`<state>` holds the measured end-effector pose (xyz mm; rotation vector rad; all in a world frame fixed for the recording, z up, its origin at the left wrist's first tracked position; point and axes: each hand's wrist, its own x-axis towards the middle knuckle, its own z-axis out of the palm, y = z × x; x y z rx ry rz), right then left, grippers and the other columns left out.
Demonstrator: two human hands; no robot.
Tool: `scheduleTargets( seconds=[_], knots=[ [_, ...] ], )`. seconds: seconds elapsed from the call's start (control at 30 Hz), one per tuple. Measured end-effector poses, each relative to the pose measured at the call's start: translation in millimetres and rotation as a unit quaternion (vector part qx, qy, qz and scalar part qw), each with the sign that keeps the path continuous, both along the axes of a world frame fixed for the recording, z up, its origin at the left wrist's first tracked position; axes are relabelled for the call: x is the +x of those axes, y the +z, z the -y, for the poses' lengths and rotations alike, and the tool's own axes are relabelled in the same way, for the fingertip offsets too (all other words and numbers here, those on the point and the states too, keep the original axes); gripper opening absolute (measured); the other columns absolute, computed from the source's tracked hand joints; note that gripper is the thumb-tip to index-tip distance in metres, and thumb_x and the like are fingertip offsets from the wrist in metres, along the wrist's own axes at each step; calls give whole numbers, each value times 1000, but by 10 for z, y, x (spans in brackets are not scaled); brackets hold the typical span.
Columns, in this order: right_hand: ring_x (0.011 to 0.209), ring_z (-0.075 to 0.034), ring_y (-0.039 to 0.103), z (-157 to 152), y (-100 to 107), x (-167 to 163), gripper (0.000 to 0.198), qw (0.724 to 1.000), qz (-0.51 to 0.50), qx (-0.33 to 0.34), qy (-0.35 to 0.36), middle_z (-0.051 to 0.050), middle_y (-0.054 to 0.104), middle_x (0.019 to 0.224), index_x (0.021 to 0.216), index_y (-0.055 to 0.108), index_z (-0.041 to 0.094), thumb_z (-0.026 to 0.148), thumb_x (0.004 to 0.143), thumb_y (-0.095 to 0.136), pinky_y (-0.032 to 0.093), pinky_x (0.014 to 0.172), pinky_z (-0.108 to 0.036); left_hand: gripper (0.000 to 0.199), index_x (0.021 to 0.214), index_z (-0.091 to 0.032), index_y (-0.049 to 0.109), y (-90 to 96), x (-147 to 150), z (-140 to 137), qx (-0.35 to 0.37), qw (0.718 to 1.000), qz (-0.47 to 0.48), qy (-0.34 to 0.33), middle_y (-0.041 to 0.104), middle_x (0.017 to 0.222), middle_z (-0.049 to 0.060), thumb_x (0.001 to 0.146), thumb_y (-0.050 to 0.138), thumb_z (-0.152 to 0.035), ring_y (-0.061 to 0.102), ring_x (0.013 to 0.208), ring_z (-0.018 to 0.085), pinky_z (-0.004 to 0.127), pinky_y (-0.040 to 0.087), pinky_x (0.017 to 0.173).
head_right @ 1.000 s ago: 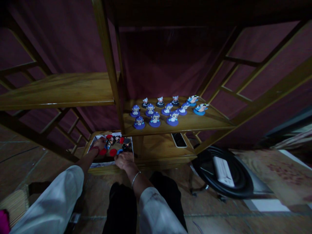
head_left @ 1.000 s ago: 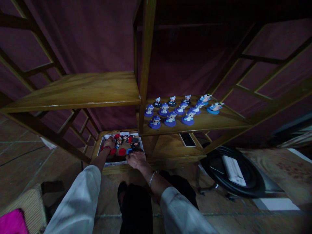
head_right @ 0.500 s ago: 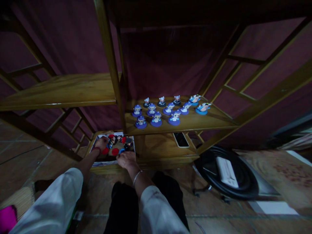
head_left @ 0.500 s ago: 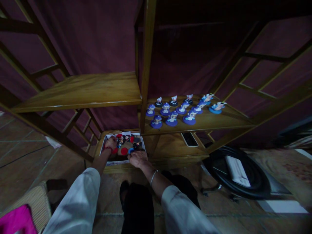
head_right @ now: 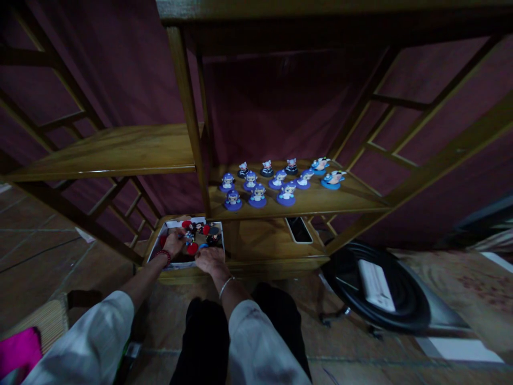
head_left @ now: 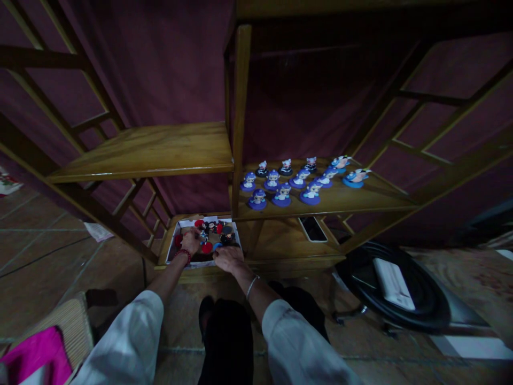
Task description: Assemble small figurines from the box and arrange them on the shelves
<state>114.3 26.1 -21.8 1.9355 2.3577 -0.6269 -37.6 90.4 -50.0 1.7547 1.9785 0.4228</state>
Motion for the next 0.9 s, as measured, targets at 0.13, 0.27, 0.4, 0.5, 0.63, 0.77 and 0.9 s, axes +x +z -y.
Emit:
scheduleTargets(
  seconds=[0.13, 0.27, 0.4, 0.5, 0.63, 0.77, 0.9],
  knots=[
    [92, -21, 60, 7, 26, 5, 37, 1000, -2, -3, 6, -6, 66, 98, 88, 66, 23, 32, 81, 31, 44, 74, -31, 19, 90, -13, 53, -11, 6, 37, 11, 999, 33, 0, 62, 96, 9, 71, 54, -14, 57, 94, 18, 28, 42, 81],
    [93, -21, 60, 5, 20, 9, 37, 1000, -2, -2, 5, -5, 66, 98, 90, 65, 24, 33, 82, 30, 43, 76, -31, 23, 91, -13, 53, 35, 29, 78, 19, 998, 57, -4, 61, 98, 9, 68, 54, -8, 56, 94, 17, 28, 40, 82],
    [92, -21, 60, -6, -7, 13, 35, 1000, 5, -12, -9, -4, 66, 96, 96, 62, 26, 36, 82, 31, 43, 75, -32, 26, 93, -14, 53, 110, 78, 157, 22, 996, 80, -14, 61, 97, 7, 68, 55, -9, 57, 91, 17, 28, 41, 80],
    [91, -21, 60, -11, -15, 19, 34, 1000, -3, -12, -20, -4, 66, 96, 101, 59, 27, 35, 81, 33, 43, 74, -32, 30, 96, -14, 51, 127, 117, 212, 29, 994, 98, -26, 60, 98, 6, 67, 54, -6, 56, 91, 15, 26, 41, 81],
    [92, -21, 60, -3, 5, 27, 33, 999, -15, -9, -35, -5, 66, 96, 108, 55, 28, 33, 81, 36, 43, 75, -31, 35, 101, -13, 49, 120, 156, 280, 38, 992, 115, -37, 57, 102, 9, 67, 54, -5, 55, 92, 15, 26, 41, 83],
    [93, -19, 59, 10, 46, 32, 32, 998, -22, -15, -50, -4, 65, 97, 110, 52, 28, 34, 83, 35, 41, 76, -29, 40, 107, -12, 47, 132, 183, 361, 53, 989, 126, -52, 55, 105, 9, 68, 53, -5, 53, 95, 15, 27, 40, 86],
    [93, -19, 59, 1, 60, 31, 34, 997, -35, -13, -63, -5, 65, 98, 110, 52, 26, 37, 86, 30, 41, 76, -30, 43, 110, -11, 46, 128, 206, 439, 70, 987, 129, -64, 53, 106, 10, 68, 54, -6, 51, 99, 16, 30, 39, 88]
  ],
)
